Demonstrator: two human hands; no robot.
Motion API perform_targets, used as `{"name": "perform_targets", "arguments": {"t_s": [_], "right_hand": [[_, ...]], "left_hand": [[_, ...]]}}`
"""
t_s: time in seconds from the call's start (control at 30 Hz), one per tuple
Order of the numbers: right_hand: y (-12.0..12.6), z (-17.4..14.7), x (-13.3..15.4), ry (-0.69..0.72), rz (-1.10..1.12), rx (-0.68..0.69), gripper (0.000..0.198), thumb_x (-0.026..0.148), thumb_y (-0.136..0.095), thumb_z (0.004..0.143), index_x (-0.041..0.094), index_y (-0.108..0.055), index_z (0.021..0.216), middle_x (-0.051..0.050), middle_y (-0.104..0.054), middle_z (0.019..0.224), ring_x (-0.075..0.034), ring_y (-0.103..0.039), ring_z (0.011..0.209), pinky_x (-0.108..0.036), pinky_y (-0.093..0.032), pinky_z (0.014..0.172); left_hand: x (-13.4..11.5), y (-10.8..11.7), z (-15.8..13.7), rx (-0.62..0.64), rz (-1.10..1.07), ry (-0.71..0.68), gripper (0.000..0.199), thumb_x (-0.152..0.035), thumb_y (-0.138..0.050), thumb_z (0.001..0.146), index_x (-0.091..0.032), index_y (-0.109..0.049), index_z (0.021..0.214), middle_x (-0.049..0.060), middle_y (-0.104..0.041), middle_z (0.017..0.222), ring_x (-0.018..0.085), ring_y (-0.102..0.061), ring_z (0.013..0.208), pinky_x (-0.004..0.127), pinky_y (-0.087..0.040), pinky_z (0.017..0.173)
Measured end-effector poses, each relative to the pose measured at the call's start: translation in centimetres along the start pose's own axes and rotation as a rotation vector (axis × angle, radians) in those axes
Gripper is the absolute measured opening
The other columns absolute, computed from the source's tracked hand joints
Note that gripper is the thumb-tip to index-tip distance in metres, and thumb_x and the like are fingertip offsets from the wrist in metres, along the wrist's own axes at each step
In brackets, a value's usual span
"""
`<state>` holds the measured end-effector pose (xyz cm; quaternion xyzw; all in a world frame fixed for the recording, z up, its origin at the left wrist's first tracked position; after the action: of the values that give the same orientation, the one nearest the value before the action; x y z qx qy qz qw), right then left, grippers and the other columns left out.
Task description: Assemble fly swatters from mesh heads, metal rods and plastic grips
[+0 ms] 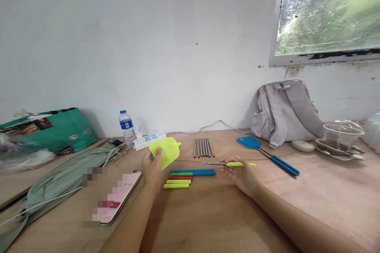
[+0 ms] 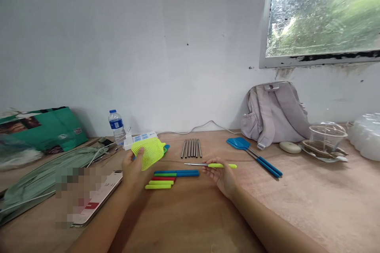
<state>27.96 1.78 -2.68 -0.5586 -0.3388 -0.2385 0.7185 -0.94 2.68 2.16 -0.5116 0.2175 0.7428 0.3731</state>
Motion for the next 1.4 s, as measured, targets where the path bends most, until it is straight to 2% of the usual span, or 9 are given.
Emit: {"name": "perform_targets", "arguments": {"t_s": [0.1, 0.23, 0.37, 0.57, 0.8, 0.93, 1.03, 1.17, 1.4], "right_hand": [[0.1, -0.1, 0.4, -0.010, 0.093, 0.065, 0.041, 0.051, -0.051, 0.069, 0.013, -0.067, 0.068, -0.010, -0.066, 0.085, -0.021, -0.060, 0.077, -0.034, -0.045, 0.077], [0.4, -0.2, 0.8, 0.036, 0.167, 0.048, 0.036, 0.046, -0.049, 0.068, 0.016, -0.068, 0.065, -0.008, -0.068, 0.085, -0.021, -0.061, 0.075, -0.034, -0.046, 0.075], [0.7, -0.2, 0.8, 0.052, 0.204, 0.011, 0.030, 0.039, -0.049, 0.068, 0.017, -0.068, 0.063, -0.007, -0.068, 0.084, -0.020, -0.061, 0.074, -0.032, -0.048, 0.073], [0.7, -0.1, 0.3, 0.016, 0.213, 0.017, 0.030, 0.037, -0.048, 0.068, 0.015, -0.068, 0.063, -0.007, -0.068, 0.081, -0.017, -0.061, 0.070, -0.027, -0.048, 0.070], [0.9, 0.0, 0.1, 0.023, 0.133, 0.007, 0.030, 0.035, -0.047, 0.068, 0.015, -0.069, 0.062, -0.009, -0.067, 0.077, -0.017, -0.060, 0.064, -0.028, -0.047, 0.065], [1.2, 0.2, 0.3, 0.058, 0.067, 0.003, 0.030, 0.035, -0.049, 0.068, 0.014, -0.069, 0.060, -0.011, -0.067, 0.075, -0.018, -0.059, 0.062, -0.030, -0.047, 0.062], [1.5, 0.3, 0.4, 0.045, 0.054, 0.025, 0.027, 0.035, -0.052, 0.066, 0.014, -0.068, 0.059, -0.011, -0.067, 0.073, -0.019, -0.059, 0.061, -0.031, -0.046, 0.060], [1.8, 0.3, 0.3, 0.043, 0.080, 0.029, 0.028, 0.038, -0.054, 0.065, 0.014, -0.067, 0.058, -0.011, -0.067, 0.070, -0.019, -0.059, 0.057, -0.032, -0.046, 0.057], [1.5, 0.0, 0.2, 0.054, 0.068, 0.023, 0.028, 0.037, -0.054, 0.064, 0.014, -0.065, 0.053, -0.010, -0.066, 0.065, -0.020, -0.058, 0.054, -0.031, -0.045, 0.052]], "left_hand": [[0.1, -1.9, -1.6, 0.155, -0.379, 0.317, 0.015, -0.024, -0.052, 0.078, -0.019, -0.059, 0.090, 0.004, -0.067, 0.083, 0.016, -0.064, 0.073, 0.029, -0.050, 0.066], [0.5, -3.4, -3.8, 0.303, -0.474, 0.468, 0.014, -0.022, -0.061, 0.072, -0.017, -0.060, 0.084, 0.004, -0.068, 0.078, 0.016, -0.065, 0.068, 0.027, -0.052, 0.063], [0.4, -3.9, -5.4, 0.401, -0.455, 0.502, 0.020, -0.027, -0.065, 0.069, -0.017, -0.059, 0.084, 0.004, -0.068, 0.074, 0.017, -0.065, 0.061, 0.027, -0.053, 0.051], [0.3, -4.0, -6.2, 0.436, -0.445, 0.543, 0.027, -0.030, -0.065, 0.069, -0.018, -0.057, 0.092, 0.004, -0.068, 0.071, 0.018, -0.064, 0.053, 0.025, -0.051, 0.042], [0.9, -3.8, -6.2, 0.398, -0.464, 0.591, 0.033, -0.031, -0.068, 0.066, -0.018, -0.057, 0.094, 0.006, -0.069, 0.079, 0.020, -0.066, 0.067, 0.025, -0.053, 0.052], [1.0, -3.5, -6.1, 0.380, -0.428, 0.628, 0.043, -0.030, -0.075, 0.057, -0.019, -0.056, 0.094, 0.006, -0.069, 0.083, 0.022, -0.066, 0.070, 0.030, -0.054, 0.057], [0.9, -3.3, -6.4, 0.423, -0.402, 0.672, 0.052, -0.026, -0.080, 0.047, -0.017, -0.057, 0.092, 0.008, -0.069, 0.084, 0.025, -0.066, 0.072, 0.034, -0.054, 0.060], [1.1, -3.4, -7.1, 0.490, -0.405, 0.702, 0.060, -0.028, -0.081, 0.042, -0.015, -0.057, 0.096, 0.009, -0.069, 0.084, 0.026, -0.066, 0.075, 0.036, -0.054, 0.066], [2.5, -3.3, -7.4, 0.487, -0.258, 0.638, 0.053, -0.033, -0.081, 0.041, -0.014, -0.058, 0.086, 0.012, -0.069, 0.088, 0.025, -0.065, 0.080, 0.038, -0.053, 0.072]]}}
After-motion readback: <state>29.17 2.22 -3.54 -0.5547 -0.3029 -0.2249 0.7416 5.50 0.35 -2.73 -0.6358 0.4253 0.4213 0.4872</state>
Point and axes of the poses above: each hand's wrist, its own z-axis towards the middle knuckle, its own y-axis out of the back of the hand, x = y × z, the point moved 2 cm from there along z, towards the middle knuckle
